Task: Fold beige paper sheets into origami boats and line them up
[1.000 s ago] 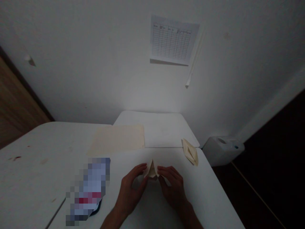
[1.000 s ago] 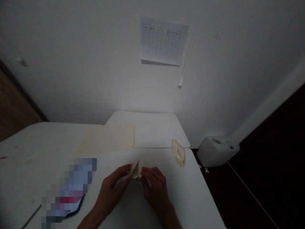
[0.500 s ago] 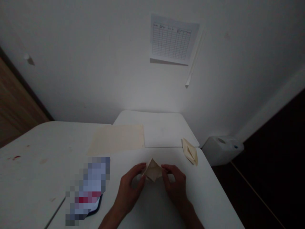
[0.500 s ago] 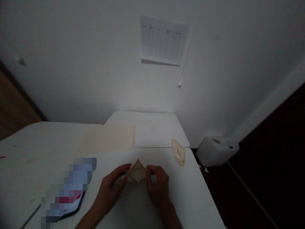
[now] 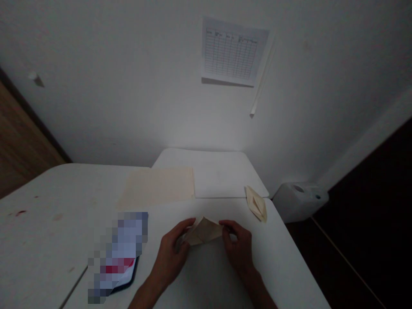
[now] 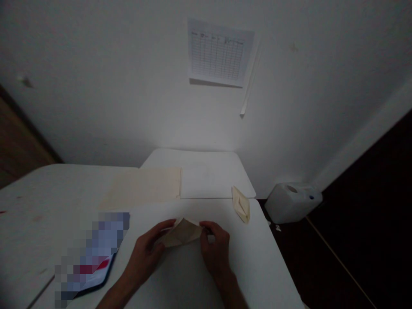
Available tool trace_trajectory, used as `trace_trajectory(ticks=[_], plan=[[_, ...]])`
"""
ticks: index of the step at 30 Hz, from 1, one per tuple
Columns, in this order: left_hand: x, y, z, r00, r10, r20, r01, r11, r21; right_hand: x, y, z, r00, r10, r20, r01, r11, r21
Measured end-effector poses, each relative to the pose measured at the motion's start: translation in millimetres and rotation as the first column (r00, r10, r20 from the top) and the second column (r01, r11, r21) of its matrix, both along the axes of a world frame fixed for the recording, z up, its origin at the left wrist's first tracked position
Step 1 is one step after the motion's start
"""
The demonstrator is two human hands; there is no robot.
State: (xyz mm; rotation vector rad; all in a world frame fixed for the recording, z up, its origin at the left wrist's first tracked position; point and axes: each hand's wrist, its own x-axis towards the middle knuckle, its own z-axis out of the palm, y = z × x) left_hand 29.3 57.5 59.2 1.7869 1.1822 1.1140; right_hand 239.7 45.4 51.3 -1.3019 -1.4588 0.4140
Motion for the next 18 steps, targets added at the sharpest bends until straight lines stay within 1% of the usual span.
trace_trajectory(ticks=[4,10,14,18], plan=[[-1,0,-1.4,0.999,0.024,-0.037,-0.023,1.000,0.013,0,0,0.0,1.000,0.012,-0.020,-0.012,1.000,-0.024],[0,0,-10.2,0.990,0.043,-0.132,-0.031,0.995,0.097,1,1,-3.3,0.997,0.079,0.004,-0.078,0.995,-0.061],[3,2,-14.7,0.986,0.082,-0.147,-0.060,0.987,0.152,1,2,-3.5,0.995,0.094,0.014,-0.092,0.993,-0.072],[3,3,-20.8,0.977,0.097,-0.189,-0.051,0.971,0.234,-1,2,-1.6,0.994,0.103,0.036,-0.100,0.992,-0.071]])
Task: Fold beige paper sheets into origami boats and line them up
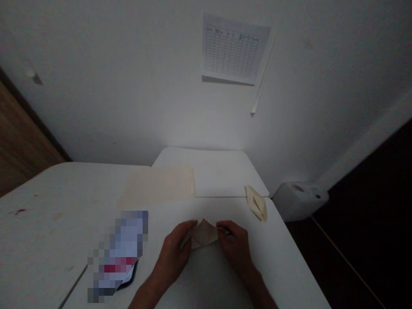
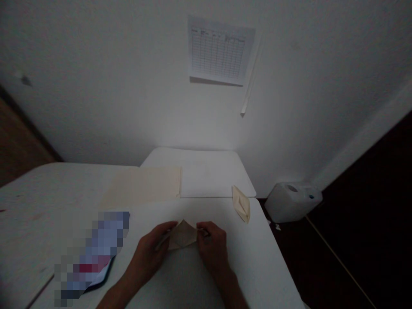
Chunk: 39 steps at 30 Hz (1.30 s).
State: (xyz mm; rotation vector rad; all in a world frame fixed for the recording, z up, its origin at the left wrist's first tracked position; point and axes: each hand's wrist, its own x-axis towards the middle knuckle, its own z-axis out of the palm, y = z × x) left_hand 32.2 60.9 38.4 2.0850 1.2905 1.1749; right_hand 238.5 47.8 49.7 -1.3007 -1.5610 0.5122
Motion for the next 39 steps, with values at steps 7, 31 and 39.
trace_trajectory(ticks=[7,31,39], plan=[[-2,1,-8.4,0.993,-0.068,-0.097,0.085,0.980,0.182,1,0,-6.1,0.995,0.038,0.093,-0.040,0.999,0.013],[4,-10,6.4,0.933,-0.105,-0.345,0.173,0.969,0.175,-2,-3,-2.9,0.947,0.019,0.321,-0.039,0.998,0.054],[5,-17,16.5,0.972,-0.044,-0.229,0.075,0.989,0.127,-2,-3,-4.1,0.944,0.015,0.330,-0.024,0.999,0.022]])
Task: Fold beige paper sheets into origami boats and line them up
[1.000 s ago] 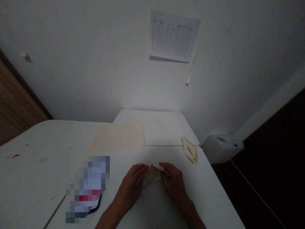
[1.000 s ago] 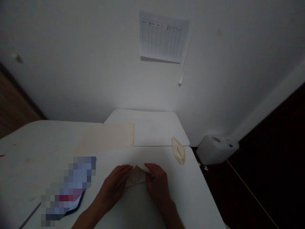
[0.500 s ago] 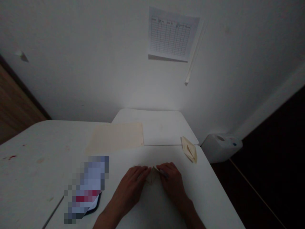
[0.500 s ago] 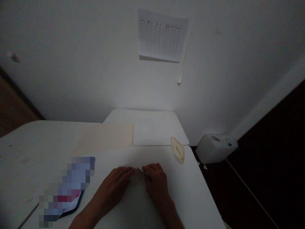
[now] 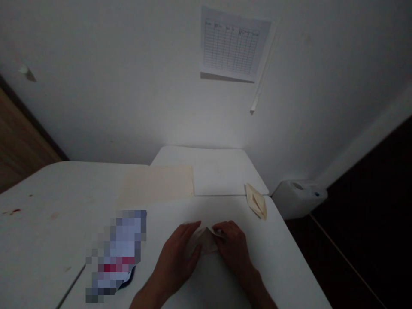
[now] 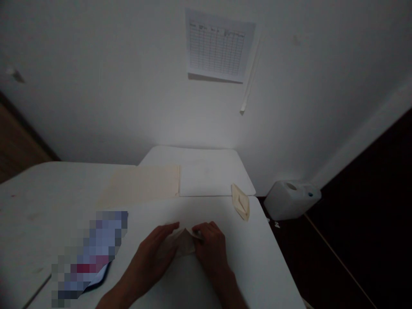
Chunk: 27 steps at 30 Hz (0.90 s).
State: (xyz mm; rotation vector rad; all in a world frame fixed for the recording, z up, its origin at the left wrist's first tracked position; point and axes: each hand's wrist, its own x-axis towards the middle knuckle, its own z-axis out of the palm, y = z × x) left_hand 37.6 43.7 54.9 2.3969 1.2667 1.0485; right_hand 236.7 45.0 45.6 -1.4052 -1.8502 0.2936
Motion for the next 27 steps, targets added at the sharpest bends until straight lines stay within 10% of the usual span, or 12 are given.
trace_trajectory(ticks=[17,27], plan=[[0,7,-10.6,0.985,0.066,-0.161,-0.058,0.997,0.057,2,-4,6.4,0.997,0.071,0.032,-0.070,0.997,-0.039],[-2,8,-14.5,0.955,0.077,-0.287,0.017,0.951,0.310,0,-2,-3.9,0.983,0.062,0.174,-0.075,0.995,0.069]])
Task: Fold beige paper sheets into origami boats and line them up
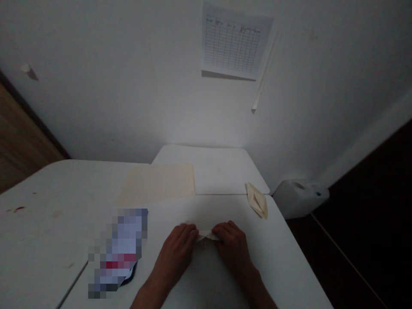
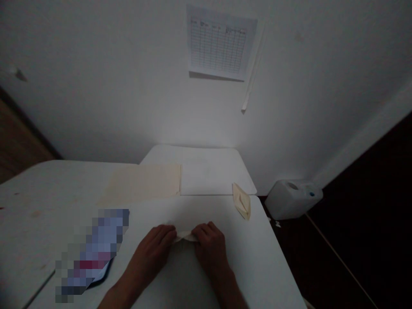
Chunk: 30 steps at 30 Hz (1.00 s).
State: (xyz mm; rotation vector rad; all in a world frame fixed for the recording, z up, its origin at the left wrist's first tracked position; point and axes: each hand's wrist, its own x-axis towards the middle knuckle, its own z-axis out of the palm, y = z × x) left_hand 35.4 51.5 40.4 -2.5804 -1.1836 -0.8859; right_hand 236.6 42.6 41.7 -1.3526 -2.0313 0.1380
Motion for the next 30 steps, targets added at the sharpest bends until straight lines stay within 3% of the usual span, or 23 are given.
trace_trajectory(ticks=[5,9,14,17,23,27,30], plan=[[4,-7,8.9,0.982,-0.136,-0.127,0.128,0.989,-0.068,0,1,-2.2,0.999,-0.003,0.032,0.003,1.000,0.009],[4,-7,7.8,0.980,-0.150,-0.133,0.133,0.983,-0.127,3,2,-1.0,1.000,0.017,0.008,-0.017,1.000,0.000],[2,-4,6.0,0.981,-0.159,-0.111,0.143,0.980,-0.137,8,-5,19.0,0.990,0.137,-0.018,-0.138,0.987,-0.088],[3,-5,7.9,0.982,-0.160,-0.103,0.144,0.978,-0.154,8,-9,28.9,0.990,0.131,-0.042,-0.136,0.983,-0.124],[4,-6,9.5,0.994,-0.102,-0.031,0.091,0.964,-0.251,5,-3,17.4,0.995,0.099,-0.020,-0.101,0.985,-0.138],[1,-3,4.8,0.995,0.044,0.094,-0.016,0.958,-0.286,5,0,12.6,0.991,0.086,-0.101,-0.102,0.980,-0.170],[-2,-1,1.5,0.988,0.067,0.141,-0.019,0.947,-0.322,4,-1,14.8,0.985,0.066,-0.161,-0.098,0.975,-0.199]])
